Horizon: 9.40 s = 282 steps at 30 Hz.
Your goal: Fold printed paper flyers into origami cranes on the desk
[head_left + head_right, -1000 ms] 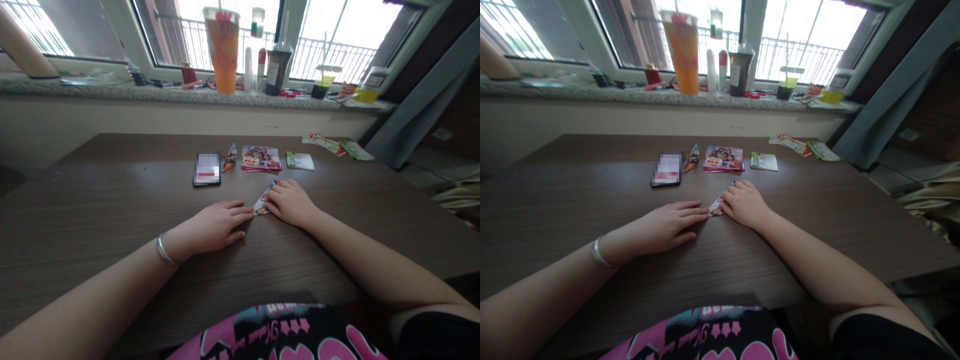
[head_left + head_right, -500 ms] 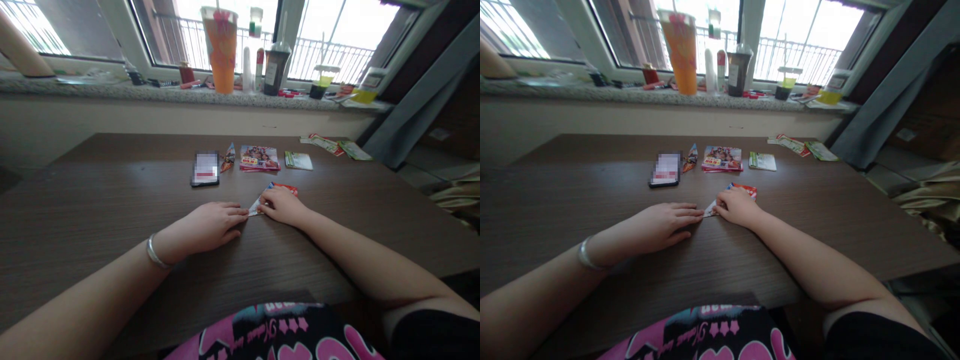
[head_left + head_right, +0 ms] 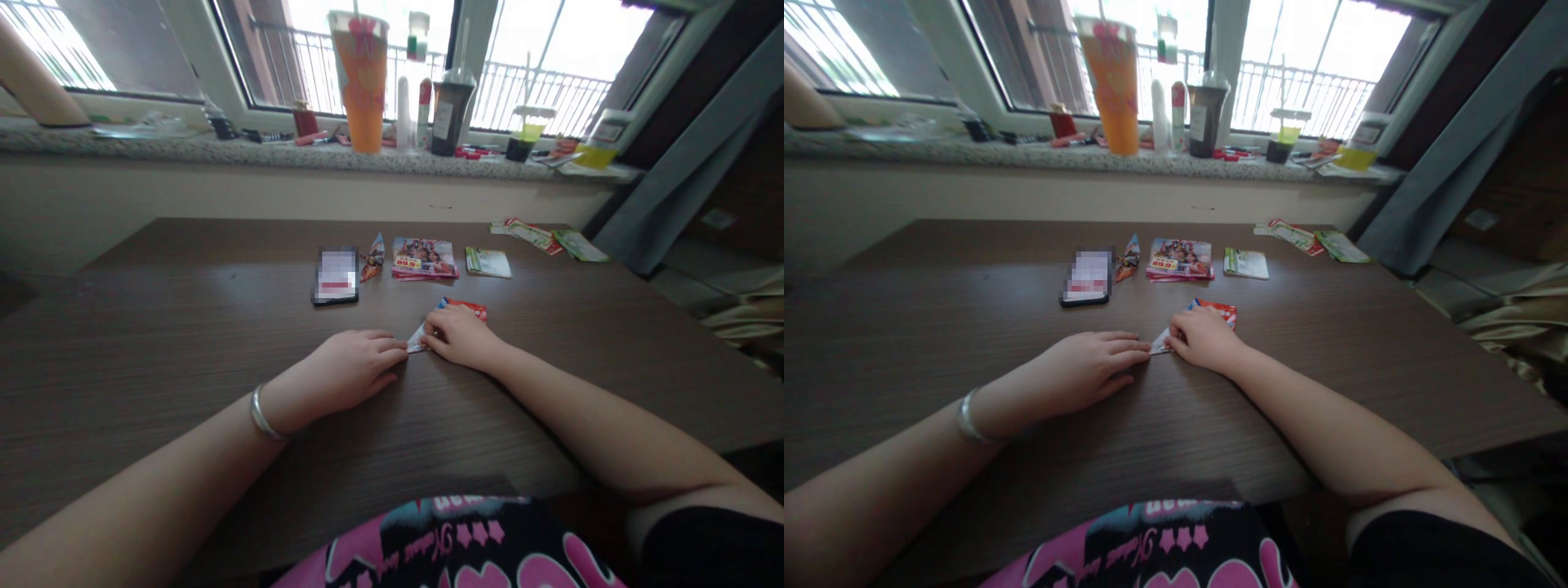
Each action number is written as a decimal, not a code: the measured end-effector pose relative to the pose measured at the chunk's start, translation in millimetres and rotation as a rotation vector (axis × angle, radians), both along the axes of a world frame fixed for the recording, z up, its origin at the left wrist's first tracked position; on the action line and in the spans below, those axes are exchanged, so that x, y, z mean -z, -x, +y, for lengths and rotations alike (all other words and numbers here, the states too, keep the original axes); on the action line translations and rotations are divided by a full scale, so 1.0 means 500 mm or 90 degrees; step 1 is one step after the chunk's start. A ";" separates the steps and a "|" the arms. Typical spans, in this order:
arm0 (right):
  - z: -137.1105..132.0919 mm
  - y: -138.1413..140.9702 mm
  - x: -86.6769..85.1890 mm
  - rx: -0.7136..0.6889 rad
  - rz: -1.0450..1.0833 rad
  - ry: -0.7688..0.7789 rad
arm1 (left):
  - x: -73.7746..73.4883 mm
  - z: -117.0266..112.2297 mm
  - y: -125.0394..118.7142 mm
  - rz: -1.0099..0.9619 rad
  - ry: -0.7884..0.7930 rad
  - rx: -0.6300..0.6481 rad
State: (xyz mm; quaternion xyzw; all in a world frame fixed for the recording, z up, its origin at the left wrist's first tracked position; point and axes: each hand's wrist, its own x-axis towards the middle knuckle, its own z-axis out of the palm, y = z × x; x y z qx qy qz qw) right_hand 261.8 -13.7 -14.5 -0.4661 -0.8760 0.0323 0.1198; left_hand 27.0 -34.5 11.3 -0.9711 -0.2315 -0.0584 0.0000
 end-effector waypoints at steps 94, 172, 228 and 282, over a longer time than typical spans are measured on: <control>0.043 -0.025 0.033 0.117 0.244 -0.003 | 0.019 0.014 0.014 -0.033 0.112 0.026; 0.086 -0.053 0.039 0.332 0.129 -0.013 | -0.008 0.005 0.007 -0.036 0.158 0.036; 0.028 -0.019 0.014 -0.037 0.019 -0.019 | 0.051 0.011 0.006 0.026 0.020 -0.252; 0.025 -0.053 0.008 -0.088 0.024 0.029 | 0.055 0.045 0.006 -0.205 0.134 -0.293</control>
